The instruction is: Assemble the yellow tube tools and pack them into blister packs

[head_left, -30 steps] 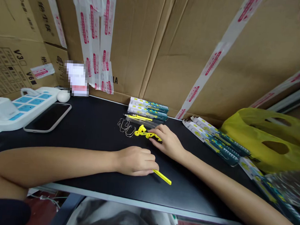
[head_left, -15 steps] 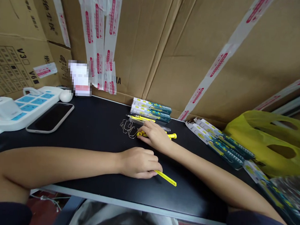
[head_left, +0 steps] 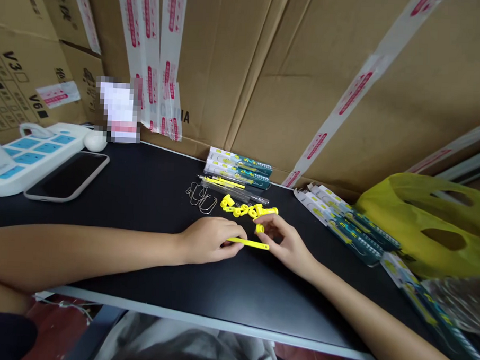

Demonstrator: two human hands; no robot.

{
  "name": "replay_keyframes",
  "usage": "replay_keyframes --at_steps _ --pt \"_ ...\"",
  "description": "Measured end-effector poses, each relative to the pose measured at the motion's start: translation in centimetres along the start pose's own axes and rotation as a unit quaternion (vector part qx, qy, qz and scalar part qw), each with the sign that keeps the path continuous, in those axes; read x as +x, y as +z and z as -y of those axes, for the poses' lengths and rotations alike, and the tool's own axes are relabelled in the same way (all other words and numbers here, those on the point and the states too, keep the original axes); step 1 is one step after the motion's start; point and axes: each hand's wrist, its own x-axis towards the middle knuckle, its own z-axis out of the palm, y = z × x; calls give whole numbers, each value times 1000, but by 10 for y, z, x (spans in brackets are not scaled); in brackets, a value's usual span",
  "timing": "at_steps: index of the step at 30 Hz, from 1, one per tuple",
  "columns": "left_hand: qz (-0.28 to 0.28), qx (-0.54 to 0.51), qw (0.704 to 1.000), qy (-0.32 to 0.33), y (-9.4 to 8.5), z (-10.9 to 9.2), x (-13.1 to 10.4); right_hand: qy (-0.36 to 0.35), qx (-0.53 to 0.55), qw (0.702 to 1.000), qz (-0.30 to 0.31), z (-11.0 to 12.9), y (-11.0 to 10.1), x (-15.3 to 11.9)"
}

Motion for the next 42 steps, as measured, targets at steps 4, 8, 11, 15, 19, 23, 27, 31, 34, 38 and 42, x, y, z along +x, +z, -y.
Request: replay_keyframes --at_steps 4,8,11,15,19,23,27,31,34,38,42 --pt "3 -10 999 -38 1 1 -1 -44 -77 996 -2 -5 -4 -5" --pt "0 -14 997 -73 2 2 -1 -44 -70 997 7 -2 -5 -5" --pt "6 -13 997 -82 1 1 0 -42 -66 997 10 1 -4 -7" --pt "9 -11 996 -89 0 1 1 -43 -70 997 5 4 -3 -10" --pt "6 -12 996 -84 1 0 0 -58 -116 992 -11 5 -2 -12" --pt "8 -16 996 -89 2 0 1 -165 -260 951 -24 7 -2 -14" --pt "16 -30 995 -89 1 1 2 -227 -293 928 -21 9 -1 -14" --pt "18 -56 995 -79 -2 2 3 -157 -163 974 -31 8 -1 -14" --pt "9 -75 994 -79 -3 2 3 -113 -58 992 -21 8 -4 -13" --pt "14 -90 994 -58 -4 3 3 -135 -44 990 -15 10 -11 -11" --pt "30 -105 993 -34 -4 4 3 -209 -70 975 -23 11 -15 -10"
